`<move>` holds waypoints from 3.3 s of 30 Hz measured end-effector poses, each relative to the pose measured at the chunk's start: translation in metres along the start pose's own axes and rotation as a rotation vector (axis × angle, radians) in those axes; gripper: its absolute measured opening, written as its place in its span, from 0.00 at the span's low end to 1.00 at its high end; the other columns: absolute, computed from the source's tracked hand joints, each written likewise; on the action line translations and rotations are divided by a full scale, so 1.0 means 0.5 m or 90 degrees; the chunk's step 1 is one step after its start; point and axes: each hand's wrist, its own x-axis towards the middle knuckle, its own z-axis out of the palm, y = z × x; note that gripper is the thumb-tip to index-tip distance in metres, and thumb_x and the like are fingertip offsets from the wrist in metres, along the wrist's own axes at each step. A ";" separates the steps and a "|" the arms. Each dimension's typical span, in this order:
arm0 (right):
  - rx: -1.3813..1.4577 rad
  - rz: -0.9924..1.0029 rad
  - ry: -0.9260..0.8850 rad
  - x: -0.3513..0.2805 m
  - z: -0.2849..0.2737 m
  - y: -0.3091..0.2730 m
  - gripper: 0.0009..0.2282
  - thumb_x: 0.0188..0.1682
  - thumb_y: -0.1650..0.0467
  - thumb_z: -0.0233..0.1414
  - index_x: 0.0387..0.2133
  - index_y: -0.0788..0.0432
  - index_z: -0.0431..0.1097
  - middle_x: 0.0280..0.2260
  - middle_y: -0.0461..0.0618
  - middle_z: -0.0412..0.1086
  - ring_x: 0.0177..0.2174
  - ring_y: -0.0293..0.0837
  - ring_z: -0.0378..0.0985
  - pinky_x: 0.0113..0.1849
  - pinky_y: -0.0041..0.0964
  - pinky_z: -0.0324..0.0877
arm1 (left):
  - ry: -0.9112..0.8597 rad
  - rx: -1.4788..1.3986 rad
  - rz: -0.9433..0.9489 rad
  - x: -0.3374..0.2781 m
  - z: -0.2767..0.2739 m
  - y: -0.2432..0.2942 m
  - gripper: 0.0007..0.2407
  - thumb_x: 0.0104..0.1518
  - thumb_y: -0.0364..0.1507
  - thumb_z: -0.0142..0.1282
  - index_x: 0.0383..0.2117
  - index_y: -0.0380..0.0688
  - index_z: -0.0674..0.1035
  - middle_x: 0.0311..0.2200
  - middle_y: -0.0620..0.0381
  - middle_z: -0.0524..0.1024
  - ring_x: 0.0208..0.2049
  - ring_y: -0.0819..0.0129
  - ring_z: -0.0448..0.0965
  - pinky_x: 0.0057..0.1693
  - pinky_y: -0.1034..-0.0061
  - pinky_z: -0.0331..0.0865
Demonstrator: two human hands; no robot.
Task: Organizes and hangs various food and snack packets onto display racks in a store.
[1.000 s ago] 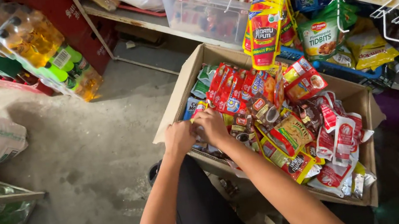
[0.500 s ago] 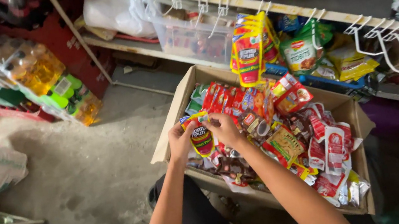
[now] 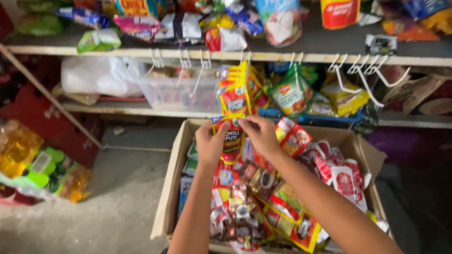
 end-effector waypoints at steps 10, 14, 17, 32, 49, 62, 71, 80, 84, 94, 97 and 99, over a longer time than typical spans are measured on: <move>-0.117 0.035 0.062 0.132 -0.022 0.010 0.12 0.49 0.66 0.59 0.33 0.66 0.78 0.25 0.50 0.78 0.25 0.35 0.77 0.30 0.34 0.71 | 0.144 0.075 -0.057 0.115 0.083 0.002 0.12 0.52 0.32 0.68 0.31 0.32 0.85 0.25 0.57 0.82 0.25 0.77 0.78 0.33 0.76 0.73; -0.161 0.062 0.065 0.141 -0.018 0.007 0.13 0.48 0.65 0.59 0.32 0.66 0.78 0.24 0.54 0.78 0.24 0.40 0.78 0.30 0.36 0.71 | 0.161 0.035 -0.121 0.135 0.081 -0.028 0.12 0.51 0.32 0.67 0.31 0.33 0.83 0.25 0.57 0.80 0.24 0.75 0.77 0.32 0.74 0.71; -0.196 0.033 0.064 0.141 -0.016 -0.002 0.12 0.46 0.65 0.59 0.30 0.66 0.78 0.24 0.56 0.77 0.24 0.42 0.80 0.30 0.37 0.72 | 0.180 0.027 -0.153 0.142 0.078 -0.054 0.12 0.52 0.31 0.67 0.29 0.32 0.81 0.25 0.56 0.78 0.24 0.74 0.75 0.32 0.73 0.70; -0.070 0.044 0.055 0.128 -0.005 0.021 0.10 0.51 0.69 0.55 0.27 0.68 0.72 0.19 0.47 0.68 0.22 0.34 0.66 0.26 0.34 0.62 | 0.143 -0.114 -0.072 0.140 0.083 -0.071 0.07 0.54 0.26 0.64 0.32 0.32 0.82 0.27 0.56 0.82 0.26 0.74 0.79 0.34 0.76 0.73; -0.295 0.046 0.112 0.199 -0.020 0.090 0.10 0.48 0.67 0.58 0.32 0.64 0.77 0.26 0.58 0.77 0.27 0.52 0.82 0.31 0.41 0.73 | 0.209 0.324 -0.025 0.199 0.098 -0.043 0.14 0.47 0.37 0.70 0.32 0.38 0.86 0.25 0.49 0.84 0.27 0.66 0.85 0.38 0.69 0.75; -0.300 0.053 0.058 0.061 -0.105 0.117 0.07 0.47 0.68 0.59 0.29 0.62 0.77 0.23 0.52 0.76 0.24 0.44 0.80 0.30 0.38 0.72 | 0.204 0.255 -0.117 0.072 0.030 -0.193 0.16 0.49 0.38 0.70 0.29 0.34 0.83 0.19 0.63 0.76 0.21 0.80 0.71 0.30 0.79 0.67; -0.272 0.126 0.014 -0.183 -0.231 0.138 0.05 0.47 0.70 0.60 0.32 0.60 0.78 0.28 0.49 0.79 0.29 0.38 0.80 0.33 0.34 0.72 | 0.044 0.305 -0.168 -0.138 0.065 -0.218 0.09 0.53 0.34 0.63 0.31 0.39 0.85 0.23 0.56 0.82 0.25 0.73 0.80 0.34 0.75 0.72; -0.309 0.250 0.076 -0.411 -0.302 0.197 0.06 0.47 0.73 0.56 0.34 0.61 0.78 0.29 0.53 0.79 0.30 0.41 0.83 0.34 0.36 0.75 | -0.186 0.537 -0.079 -0.289 0.192 -0.219 0.14 0.50 0.34 0.65 0.38 0.39 0.82 0.36 0.45 0.82 0.38 0.53 0.83 0.44 0.63 0.76; -0.378 0.176 0.054 -0.435 -0.266 0.103 0.08 0.45 0.75 0.54 0.37 0.64 0.76 0.33 0.61 0.75 0.31 0.54 0.81 0.33 0.44 0.74 | -0.308 0.795 -0.045 -0.320 0.232 -0.245 0.28 0.44 0.36 0.66 0.52 0.37 0.72 0.48 0.42 0.76 0.52 0.41 0.73 0.53 0.51 0.69; -0.380 0.046 0.090 -0.473 -0.234 0.093 0.06 0.50 0.74 0.52 0.38 0.63 0.75 0.36 0.60 0.75 0.36 0.62 0.77 0.39 0.50 0.71 | -0.236 0.658 -0.216 -0.326 0.225 -0.286 0.20 0.46 0.40 0.65 0.40 0.40 0.82 0.40 0.40 0.82 0.45 0.46 0.82 0.54 0.60 0.74; -0.306 0.253 0.089 -0.460 -0.242 0.076 0.08 0.48 0.72 0.54 0.39 0.63 0.75 0.39 0.56 0.77 0.28 0.52 0.79 0.32 0.44 0.72 | -0.129 0.470 -0.270 -0.318 0.233 -0.241 0.21 0.46 0.37 0.67 0.41 0.35 0.77 0.32 0.37 0.81 0.37 0.48 0.82 0.46 0.61 0.73; -0.232 0.109 0.087 -0.479 -0.250 0.102 0.08 0.53 0.73 0.54 0.42 0.64 0.75 0.41 0.54 0.78 0.40 0.41 0.81 0.42 0.36 0.73 | -0.093 0.262 -0.179 -0.333 0.220 -0.298 0.16 0.49 0.30 0.60 0.43 0.36 0.78 0.37 0.46 0.83 0.41 0.60 0.84 0.48 0.68 0.74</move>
